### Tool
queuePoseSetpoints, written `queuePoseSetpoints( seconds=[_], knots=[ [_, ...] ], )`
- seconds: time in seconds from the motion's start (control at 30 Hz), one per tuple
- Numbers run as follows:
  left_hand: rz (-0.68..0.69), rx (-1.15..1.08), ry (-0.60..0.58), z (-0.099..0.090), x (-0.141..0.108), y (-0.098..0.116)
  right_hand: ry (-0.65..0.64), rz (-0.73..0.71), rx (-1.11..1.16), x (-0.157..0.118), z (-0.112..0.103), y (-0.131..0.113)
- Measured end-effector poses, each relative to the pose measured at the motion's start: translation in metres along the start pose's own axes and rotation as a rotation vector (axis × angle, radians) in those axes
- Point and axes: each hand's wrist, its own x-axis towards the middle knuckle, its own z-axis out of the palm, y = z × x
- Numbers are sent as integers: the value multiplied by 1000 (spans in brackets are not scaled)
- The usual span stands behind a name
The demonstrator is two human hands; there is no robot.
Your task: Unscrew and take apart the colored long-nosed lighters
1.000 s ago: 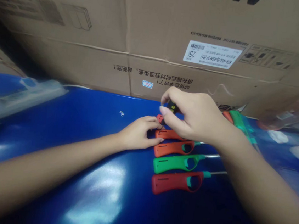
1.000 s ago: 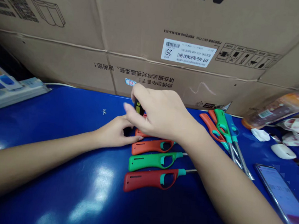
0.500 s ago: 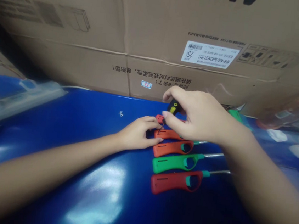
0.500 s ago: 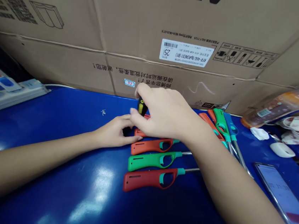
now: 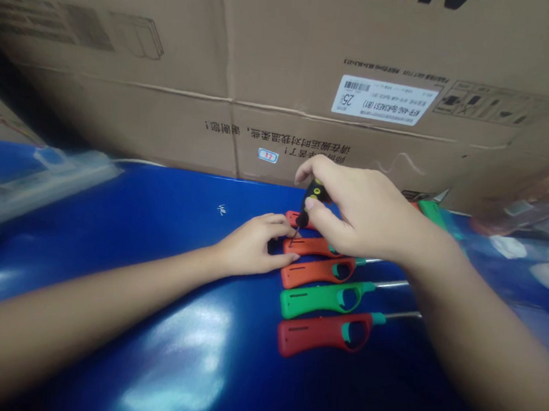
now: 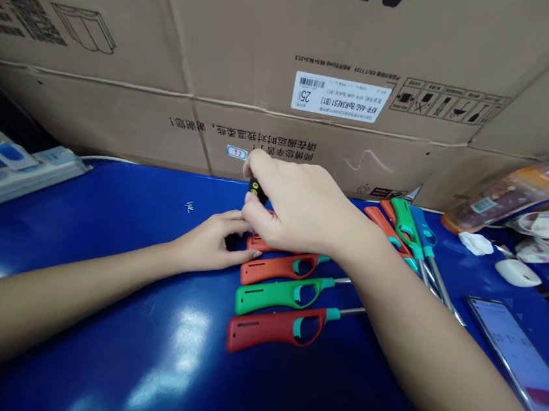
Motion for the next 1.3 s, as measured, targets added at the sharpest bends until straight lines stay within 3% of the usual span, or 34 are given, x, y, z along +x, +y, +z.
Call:
queuePoseSetpoints(
  seconds=[0.23,0.57,0.77,1.07,1.3],
  knots=[
    [10,-2,8,1,1,-1,5,-41,17,-1,-2,-1],
    [2,-1,7,0,1,1,-56,25,12,1,-1,5],
    [15,4,14,1,1,0,-75,-47,90,0,-8,2],
    [-7,5,-1,0,0,1,-103,49,-56,-2,-11,-4],
    [-5,-2,2,0,1,1,-96,8,-72,-2,-7,-5]
  ],
)
